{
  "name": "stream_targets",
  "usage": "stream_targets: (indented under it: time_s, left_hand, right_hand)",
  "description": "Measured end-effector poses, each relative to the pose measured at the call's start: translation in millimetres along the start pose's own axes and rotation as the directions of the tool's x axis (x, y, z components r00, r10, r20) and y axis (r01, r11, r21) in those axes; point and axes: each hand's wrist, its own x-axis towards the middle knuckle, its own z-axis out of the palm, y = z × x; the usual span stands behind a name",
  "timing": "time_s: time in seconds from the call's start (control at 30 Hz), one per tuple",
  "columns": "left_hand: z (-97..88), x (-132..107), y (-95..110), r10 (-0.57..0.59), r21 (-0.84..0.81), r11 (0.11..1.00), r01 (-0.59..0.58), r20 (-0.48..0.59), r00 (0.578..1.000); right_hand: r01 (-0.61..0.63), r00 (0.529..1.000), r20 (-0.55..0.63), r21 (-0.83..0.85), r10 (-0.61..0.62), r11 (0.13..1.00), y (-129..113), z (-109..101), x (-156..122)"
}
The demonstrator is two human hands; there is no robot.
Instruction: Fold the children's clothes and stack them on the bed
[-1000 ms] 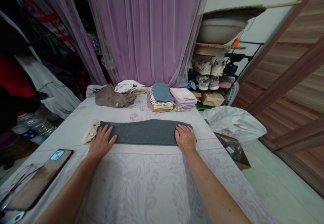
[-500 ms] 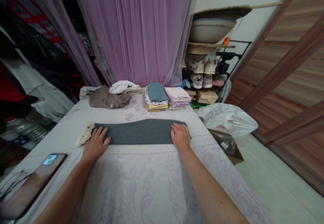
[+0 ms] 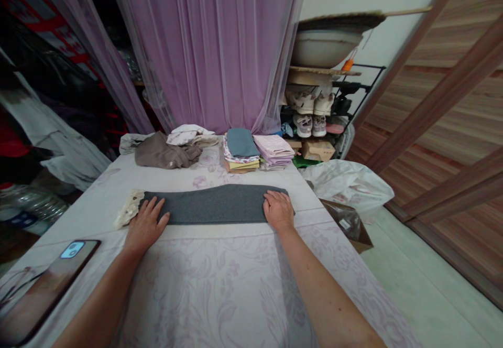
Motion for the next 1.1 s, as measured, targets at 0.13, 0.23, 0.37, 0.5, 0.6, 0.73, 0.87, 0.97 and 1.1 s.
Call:
stream_targets:
  time_s: [0.13, 0.23, 0.37, 0.5, 0.6, 0.73, 0.87, 0.97, 1.1]
  left_hand:
    - [-1.8, 0.2, 0.7, -0.003, 0.017, 1.0, 0.003, 0.017, 1.0]
    - [-3.1, 0.5, 1.1, 0.0, 0.025, 1.0, -0.001, 0.036, 0.999]
    - [-3.0, 0.5, 1.3, 0.002, 0.024, 1.0, -0.002, 0.023, 1.0]
    - [-3.0, 0.1, 1.3, 0.007, 0.021, 1.0, -0.008, 0.023, 1.0]
    - [-2.9, 0.0, 1.1, 0.006, 0.019, 1.0, -0.007, 0.019, 1.0]
    - [-1.2, 0.4, -0.1, 0.001, -0.005, 1.0, -0.001, 0.007, 1.0]
    - [0.3, 0.3, -0.8, -0.005, -0.017, 1.0, 0.005, 0.0, 1.0]
    - [-0.2, -0.2, -0.6, -0.001, -0.012, 1.0, 0.001, -0.002, 1.0]
    - [-1.6, -1.0, 0.4, 0.004, 0.001, 1.0, -0.004, 0.021, 1.0]
  right_hand:
    - [-0.003, 1.0, 0.006, 0.0, 0.003, 1.0, 0.3, -0.3, 0.2]
    - [-0.009, 1.0, 0.01, 0.005, 0.009, 1.0, 0.4, -0.8, 0.4]
    - [-0.008, 1.0, 0.012, 0.004, 0.008, 1.0, 0.4, -0.9, 0.4]
    - [-0.01, 1.0, 0.009, 0.001, 0.01, 1.0, 0.4, -0.9, 0.3]
    - [-0.008, 1.0, 0.005, -0.002, 0.008, 1.0, 0.1, -1.4, 0.4]
    - [-0.008, 1.0, 0.001, -0.002, 0.008, 1.0, -0.4, -1.9, 0.8]
    - [-0.008, 1.0, 0.004, -0.004, 0.008, 1.0, -0.3, -1.9, 0.9]
    - [-0.004, 1.0, 0.006, -0.002, 0.004, 1.0, -0.2, -2.4, 0.8]
    - [0.001, 1.0, 0.004, -0.003, -0.001, 1.0, 0.0, -2.8, 0.2]
